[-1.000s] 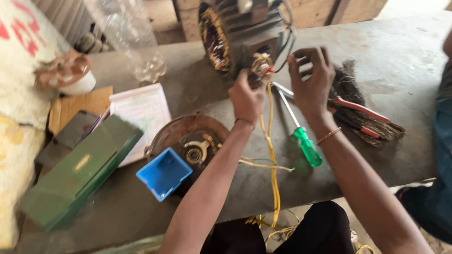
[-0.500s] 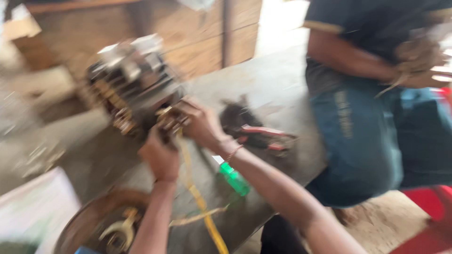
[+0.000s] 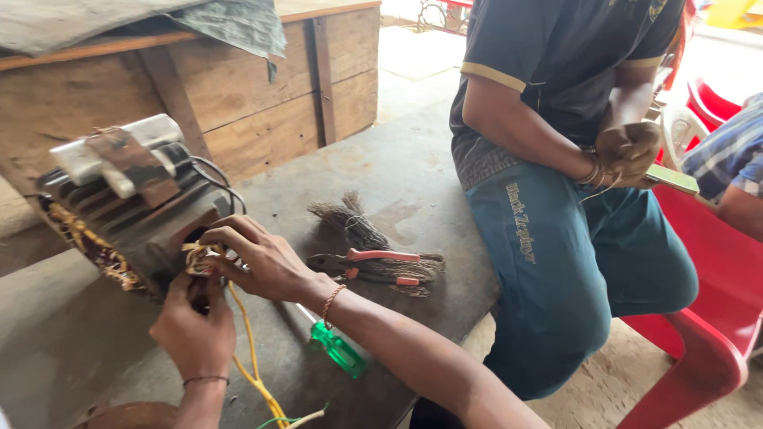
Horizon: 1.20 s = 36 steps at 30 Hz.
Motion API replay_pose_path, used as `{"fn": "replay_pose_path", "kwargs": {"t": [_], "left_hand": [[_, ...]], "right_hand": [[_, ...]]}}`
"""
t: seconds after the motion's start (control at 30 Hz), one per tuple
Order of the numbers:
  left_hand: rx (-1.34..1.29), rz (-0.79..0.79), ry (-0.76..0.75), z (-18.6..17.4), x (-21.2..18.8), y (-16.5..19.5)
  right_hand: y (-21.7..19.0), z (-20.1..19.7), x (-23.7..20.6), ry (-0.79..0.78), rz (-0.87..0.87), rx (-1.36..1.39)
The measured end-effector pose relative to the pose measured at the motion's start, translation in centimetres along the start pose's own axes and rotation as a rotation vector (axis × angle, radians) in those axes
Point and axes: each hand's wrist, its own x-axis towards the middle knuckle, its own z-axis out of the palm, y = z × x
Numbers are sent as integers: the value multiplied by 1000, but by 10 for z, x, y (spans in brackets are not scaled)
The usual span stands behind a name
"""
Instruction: The person connects a yellow power cable to a terminal block mounted on an electric motor at a workbench. They position the wires into the terminal, tighten the connections using pliers, a screwdriver and a wrench, and handle small nuts and washers while securing the assembly to the motor housing.
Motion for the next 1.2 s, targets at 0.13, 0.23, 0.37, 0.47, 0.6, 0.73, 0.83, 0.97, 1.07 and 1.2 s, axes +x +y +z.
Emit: {"fn": "replay_pose_path", "kwargs": {"t": [0.13, 0.23, 0.37, 0.47, 0.6, 0.73, 0.83, 0.97, 1.07, 1.2], "left_hand": [[24, 3, -15, 4, -1, 0], [38, 24, -14, 3, -3, 1], [5, 30, -16, 2, -5, 3], [6, 26, -12, 1, -5, 2], [8, 12, -28, 0, -6, 0], [5, 70, -23, 0, -6, -5], [6, 31, -34, 0, -6, -7], [-2, -4, -47, -1, -6, -3], [-31, 11, -39, -2, -6, 1], [23, 28, -42, -2, -5, -4]], "right_hand": [[3, 2, 2, 26, 72, -31], [3, 1, 3, 50, 6, -83], [2, -6, -3, 20, -31, -8], [1, -6, -5, 24, -27, -8], [1, 1, -3, 41, 12, -46], [4, 7, -2, 73, -6, -57], [5, 6, -4, 38, -21, -28], [-1, 1, -5, 20, 28, 17], [-5, 1, -2, 19, 75, 5], [-5, 6, 1, 27, 69, -12]]}}
